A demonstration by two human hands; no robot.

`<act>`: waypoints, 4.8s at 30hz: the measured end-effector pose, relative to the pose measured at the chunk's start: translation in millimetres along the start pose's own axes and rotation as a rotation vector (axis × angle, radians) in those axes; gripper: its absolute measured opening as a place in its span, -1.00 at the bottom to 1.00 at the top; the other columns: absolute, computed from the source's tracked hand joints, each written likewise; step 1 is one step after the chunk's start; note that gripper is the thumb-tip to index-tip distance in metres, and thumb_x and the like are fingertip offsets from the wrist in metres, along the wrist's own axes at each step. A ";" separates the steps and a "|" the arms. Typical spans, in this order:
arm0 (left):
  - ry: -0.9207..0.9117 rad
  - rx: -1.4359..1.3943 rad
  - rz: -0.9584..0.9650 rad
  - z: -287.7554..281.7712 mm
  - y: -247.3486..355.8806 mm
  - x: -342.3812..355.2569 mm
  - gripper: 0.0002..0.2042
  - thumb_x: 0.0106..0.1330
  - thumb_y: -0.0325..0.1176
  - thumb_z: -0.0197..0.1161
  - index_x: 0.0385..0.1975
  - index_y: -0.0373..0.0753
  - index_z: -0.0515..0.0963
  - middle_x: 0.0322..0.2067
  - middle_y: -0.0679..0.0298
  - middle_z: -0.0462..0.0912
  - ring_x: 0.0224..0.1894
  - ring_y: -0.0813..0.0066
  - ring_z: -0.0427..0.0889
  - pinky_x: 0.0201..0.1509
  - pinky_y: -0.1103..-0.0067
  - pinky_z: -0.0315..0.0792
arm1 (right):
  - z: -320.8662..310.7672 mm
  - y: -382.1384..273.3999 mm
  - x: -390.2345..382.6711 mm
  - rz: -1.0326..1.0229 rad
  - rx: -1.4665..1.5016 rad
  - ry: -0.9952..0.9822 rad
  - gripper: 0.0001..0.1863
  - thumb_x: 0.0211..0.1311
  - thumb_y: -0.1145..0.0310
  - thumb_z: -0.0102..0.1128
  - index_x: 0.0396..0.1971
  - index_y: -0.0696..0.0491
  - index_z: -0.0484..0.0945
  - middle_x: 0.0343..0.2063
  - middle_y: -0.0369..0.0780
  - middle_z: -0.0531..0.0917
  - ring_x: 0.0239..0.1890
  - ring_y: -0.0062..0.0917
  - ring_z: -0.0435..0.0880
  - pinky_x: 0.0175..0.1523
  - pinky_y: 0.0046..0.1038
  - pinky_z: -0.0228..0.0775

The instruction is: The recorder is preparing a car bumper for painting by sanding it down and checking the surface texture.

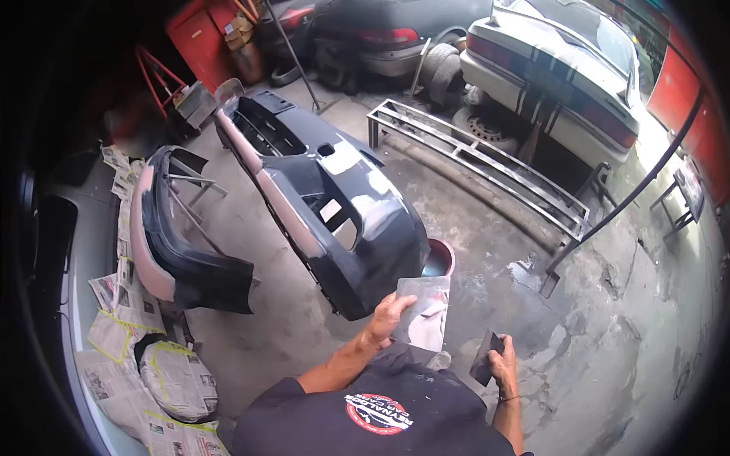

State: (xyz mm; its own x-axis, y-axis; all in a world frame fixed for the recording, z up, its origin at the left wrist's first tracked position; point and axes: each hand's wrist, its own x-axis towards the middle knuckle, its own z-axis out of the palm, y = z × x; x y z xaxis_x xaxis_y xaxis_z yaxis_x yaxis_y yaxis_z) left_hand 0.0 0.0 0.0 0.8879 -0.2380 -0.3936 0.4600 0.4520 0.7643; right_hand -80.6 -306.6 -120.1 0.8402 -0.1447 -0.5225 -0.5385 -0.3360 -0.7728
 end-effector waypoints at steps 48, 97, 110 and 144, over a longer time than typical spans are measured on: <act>0.948 -0.472 0.553 220.9 65.7 525.0 -0.75 0.32 -0.41 0.10 -0.04 -0.33 0.47 -0.18 0.25 0.62 -0.17 0.50 0.63 -0.08 0.57 0.52 | -227.0 -421.9 722.1 -1.026 -0.653 -0.623 -0.37 -0.21 0.65 -0.11 0.06 0.16 0.39 -0.16 0.01 0.55 -0.14 -0.10 0.55 0.05 -0.25 0.39; 1.386 -1.056 1.239 190.0 159.7 501.3 -0.64 0.34 -0.33 0.08 0.10 -0.31 0.40 0.01 0.17 0.54 0.06 0.28 0.53 0.11 0.37 0.43 | 9.5 -607.9 575.1 -2.223 0.047 -2.089 -0.30 -0.23 0.45 0.32 0.10 -0.11 0.42 0.12 -0.12 0.34 0.22 -0.06 0.28 0.27 -0.07 0.26; 2.049 -0.347 1.873 223.8 207.2 501.7 -0.62 0.46 -0.19 -0.01 0.13 -0.32 0.30 0.10 0.08 0.46 0.10 0.27 0.50 0.16 0.35 0.42 | 10.0 -620.2 574.3 -1.968 0.012 -1.805 -0.32 -0.27 0.63 0.14 0.05 -0.04 0.52 0.06 -0.09 0.50 0.03 -0.15 0.51 0.00 -0.21 0.41; 1.123 -1.233 1.500 225.5 159.4 544.3 -0.73 0.41 -0.10 0.07 -0.17 -0.17 0.49 -0.51 0.39 0.44 -0.66 0.71 0.38 -0.68 0.75 0.30 | -15.0 -609.8 559.7 -2.254 0.425 -2.135 -0.56 -0.14 0.54 0.15 -0.14 -0.10 0.61 -0.07 -0.15 0.47 0.01 -0.21 0.41 0.08 -0.06 0.32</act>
State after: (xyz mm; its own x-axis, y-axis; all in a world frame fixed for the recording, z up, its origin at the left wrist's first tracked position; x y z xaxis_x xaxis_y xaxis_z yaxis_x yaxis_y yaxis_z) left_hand 555.7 -251.4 22.8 -0.0781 0.9157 -0.3941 -0.9609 0.0361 0.2744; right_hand 719.0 -196.5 64.1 -0.6946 0.0275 0.7189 -0.1740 0.9632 -0.2050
